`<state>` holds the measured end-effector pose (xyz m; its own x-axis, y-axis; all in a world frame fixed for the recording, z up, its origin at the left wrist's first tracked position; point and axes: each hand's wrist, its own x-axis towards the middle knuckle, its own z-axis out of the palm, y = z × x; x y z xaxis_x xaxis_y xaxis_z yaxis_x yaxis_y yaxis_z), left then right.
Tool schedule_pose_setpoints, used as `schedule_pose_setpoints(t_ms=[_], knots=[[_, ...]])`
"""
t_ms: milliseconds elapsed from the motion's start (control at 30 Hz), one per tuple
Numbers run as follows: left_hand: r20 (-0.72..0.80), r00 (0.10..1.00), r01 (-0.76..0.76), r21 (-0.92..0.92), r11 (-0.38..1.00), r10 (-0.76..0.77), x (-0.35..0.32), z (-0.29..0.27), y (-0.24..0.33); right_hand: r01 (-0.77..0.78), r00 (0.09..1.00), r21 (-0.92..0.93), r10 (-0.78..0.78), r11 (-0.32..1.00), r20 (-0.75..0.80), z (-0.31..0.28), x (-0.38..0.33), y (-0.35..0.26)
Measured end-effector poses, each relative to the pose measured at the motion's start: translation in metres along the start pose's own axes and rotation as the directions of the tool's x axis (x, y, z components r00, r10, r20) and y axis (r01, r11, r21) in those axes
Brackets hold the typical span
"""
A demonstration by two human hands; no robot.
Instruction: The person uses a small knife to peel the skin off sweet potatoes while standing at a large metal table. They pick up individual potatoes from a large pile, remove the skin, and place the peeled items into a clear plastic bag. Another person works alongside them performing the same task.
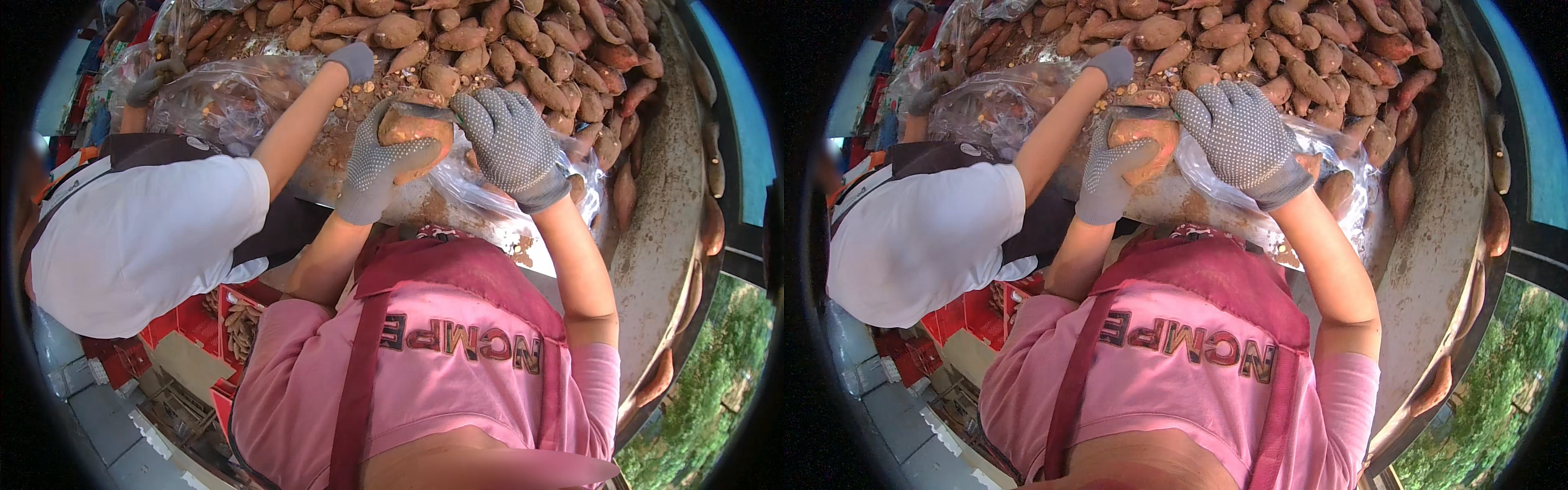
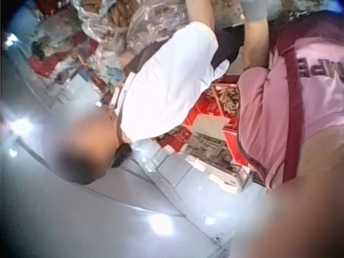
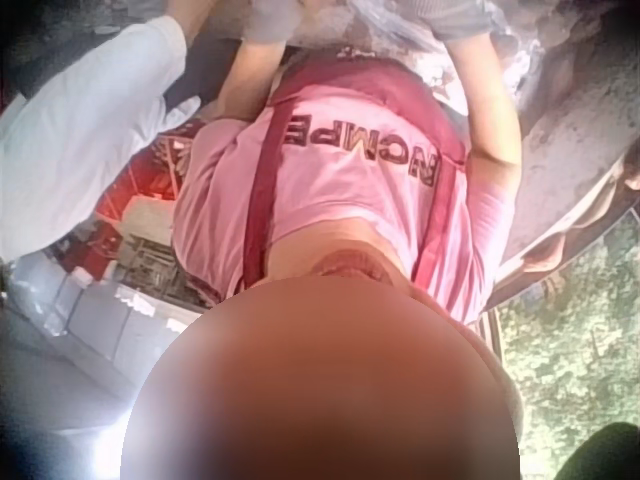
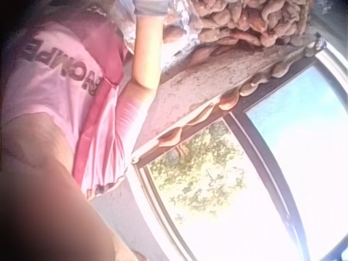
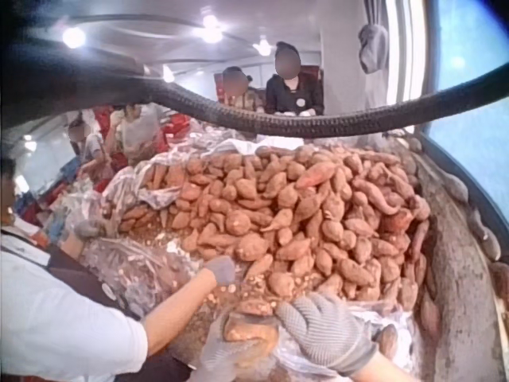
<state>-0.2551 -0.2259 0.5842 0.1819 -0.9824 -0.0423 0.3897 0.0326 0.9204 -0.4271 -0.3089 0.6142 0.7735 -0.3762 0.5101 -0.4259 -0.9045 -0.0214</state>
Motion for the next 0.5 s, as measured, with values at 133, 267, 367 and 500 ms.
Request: schedule_pose_setpoints(t_ms=[133, 267, 367, 500], knots=[[0.019, 1.000, -0.013, 0.061, 0.998, 0.012, 0.003, -0.004, -0.003, 0.009, 1.000, 0.000, -0.009, 1.000, -0.014, 0.001, 0.001, 0.004], [-0.005, 1.000, -0.001, 0.097, 0.995, 0.001, 0.003, -0.006, -0.005, -0.060, 0.998, 0.012, 0.060, 0.998, 0.037, 0.005, 0.004, 0.001], [-0.029, 0.999, -0.045, 0.029, 0.999, 0.046, 0.002, -0.007, -0.008, -0.080, 0.996, 0.026, 0.079, 0.996, 0.041, 0.009, 0.004, -0.003], [-0.015, 1.000, 0.005, 0.001, 1.000, -0.005, -0.003, -0.003, 0.007, -0.125, 0.991, 0.006, 0.124, 0.992, 0.038, 0.010, 0.007, -0.011]])
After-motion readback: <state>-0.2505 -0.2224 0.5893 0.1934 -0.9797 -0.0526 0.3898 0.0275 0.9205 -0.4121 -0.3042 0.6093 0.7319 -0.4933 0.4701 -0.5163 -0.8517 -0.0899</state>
